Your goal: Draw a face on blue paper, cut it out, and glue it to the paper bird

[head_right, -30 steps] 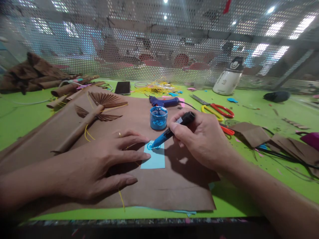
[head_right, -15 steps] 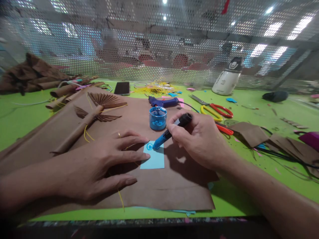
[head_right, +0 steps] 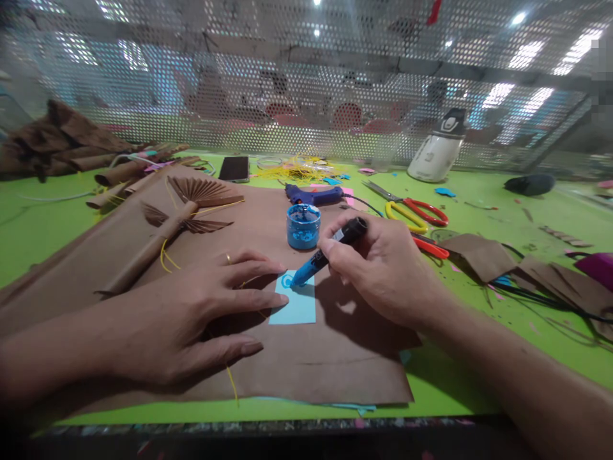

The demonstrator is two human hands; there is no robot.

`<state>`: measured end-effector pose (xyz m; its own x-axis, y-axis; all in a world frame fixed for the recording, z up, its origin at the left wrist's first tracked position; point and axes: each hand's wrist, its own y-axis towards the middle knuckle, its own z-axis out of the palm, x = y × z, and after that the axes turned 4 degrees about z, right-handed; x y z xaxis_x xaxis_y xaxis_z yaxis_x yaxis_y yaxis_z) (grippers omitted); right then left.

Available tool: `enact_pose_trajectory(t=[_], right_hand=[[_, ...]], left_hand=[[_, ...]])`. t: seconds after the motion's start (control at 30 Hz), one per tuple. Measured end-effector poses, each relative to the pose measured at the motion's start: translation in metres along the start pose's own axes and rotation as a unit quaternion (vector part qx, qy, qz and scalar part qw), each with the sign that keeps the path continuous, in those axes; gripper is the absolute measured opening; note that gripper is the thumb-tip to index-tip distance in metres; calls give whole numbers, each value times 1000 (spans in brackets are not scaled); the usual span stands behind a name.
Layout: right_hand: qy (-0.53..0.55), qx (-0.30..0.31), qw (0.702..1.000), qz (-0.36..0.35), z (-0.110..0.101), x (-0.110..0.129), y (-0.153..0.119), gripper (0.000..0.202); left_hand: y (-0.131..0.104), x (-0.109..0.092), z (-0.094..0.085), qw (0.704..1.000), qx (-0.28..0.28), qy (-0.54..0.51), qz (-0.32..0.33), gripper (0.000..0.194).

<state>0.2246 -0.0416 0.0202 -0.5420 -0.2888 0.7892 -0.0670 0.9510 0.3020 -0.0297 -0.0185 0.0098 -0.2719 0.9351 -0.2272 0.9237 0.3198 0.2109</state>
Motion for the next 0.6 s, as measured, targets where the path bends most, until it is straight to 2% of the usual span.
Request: enact_pose_trajectory(t=[0.17,0.37,0.5,0.6], right_hand=[[36,-18,999,12,0,-2,2,9],[160,-111,979,62,2,-2,5,7],[232,-134,960,80,-1,-3,16,8],[242,-149,956,70,-5,-5,30,10]], left_hand=[[-1,0,-1,1000,11,-3,-2,36],[-1,1,-1,1000,12,-6,1,34],[-2,0,-2,1000,4,-5,7,32],[-3,-1,-2,1000,1,2,2,32]])
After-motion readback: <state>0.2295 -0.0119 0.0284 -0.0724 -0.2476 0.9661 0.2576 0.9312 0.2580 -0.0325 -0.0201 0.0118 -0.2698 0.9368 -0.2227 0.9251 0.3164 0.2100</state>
